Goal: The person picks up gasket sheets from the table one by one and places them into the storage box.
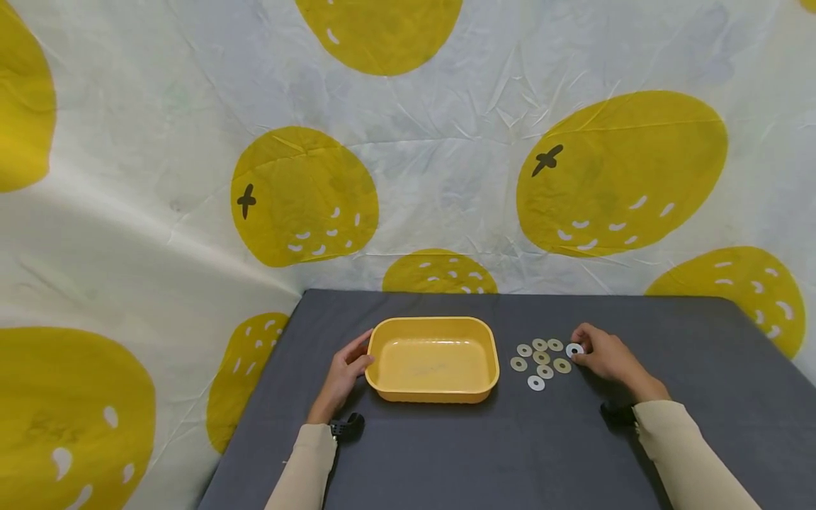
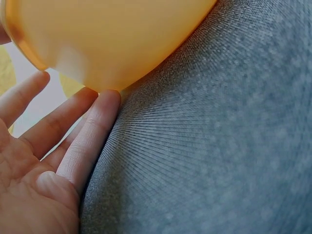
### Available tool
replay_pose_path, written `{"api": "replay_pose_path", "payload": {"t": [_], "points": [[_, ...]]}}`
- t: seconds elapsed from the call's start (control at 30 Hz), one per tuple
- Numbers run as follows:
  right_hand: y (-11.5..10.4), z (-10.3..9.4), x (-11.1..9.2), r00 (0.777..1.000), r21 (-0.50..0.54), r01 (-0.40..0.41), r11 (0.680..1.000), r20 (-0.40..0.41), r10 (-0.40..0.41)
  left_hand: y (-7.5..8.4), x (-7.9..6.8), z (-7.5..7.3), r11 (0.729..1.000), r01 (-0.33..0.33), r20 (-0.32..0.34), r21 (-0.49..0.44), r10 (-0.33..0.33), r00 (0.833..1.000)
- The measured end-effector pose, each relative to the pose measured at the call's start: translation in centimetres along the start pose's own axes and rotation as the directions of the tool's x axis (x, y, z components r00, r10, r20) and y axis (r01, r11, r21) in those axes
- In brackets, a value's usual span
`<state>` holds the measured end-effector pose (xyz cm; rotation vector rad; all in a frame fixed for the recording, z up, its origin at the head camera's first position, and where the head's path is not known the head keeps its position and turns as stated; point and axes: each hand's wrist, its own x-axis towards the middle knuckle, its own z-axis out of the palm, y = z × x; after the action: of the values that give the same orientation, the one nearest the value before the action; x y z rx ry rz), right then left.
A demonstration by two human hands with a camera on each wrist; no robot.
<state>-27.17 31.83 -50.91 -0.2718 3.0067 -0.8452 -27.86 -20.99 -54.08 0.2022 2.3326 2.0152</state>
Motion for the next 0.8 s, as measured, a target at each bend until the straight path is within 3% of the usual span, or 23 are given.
{"api": "replay_pose_path", "payload": {"t": [0.23, 0.57, 0.8], "points": [[-0.2, -0.1, -0.2, 0.999, 0.018, 0.011, 1.0, 0.04, -0.012, -0.1, 0.0, 0.0, 1.0, 0.004, -0.006, 0.0, -0.004, 1.0], [-0.4, -0.3, -0.5, 0.999, 0.101, -0.047, 0.994, 0.004, 0.047, 0.0, -0.2, 0.0, 1.0, -0.002, -0.006, 0.011, 0.002, 1.0], [-1.9, -1.3, -0.6, 0.999, 0.146, -0.044, 0.988, -0.025, 0.048, 0.2, -0.2, 0.1, 1.0, 0.003, -0.004, -0.001, -0.003, 1.0]]}}
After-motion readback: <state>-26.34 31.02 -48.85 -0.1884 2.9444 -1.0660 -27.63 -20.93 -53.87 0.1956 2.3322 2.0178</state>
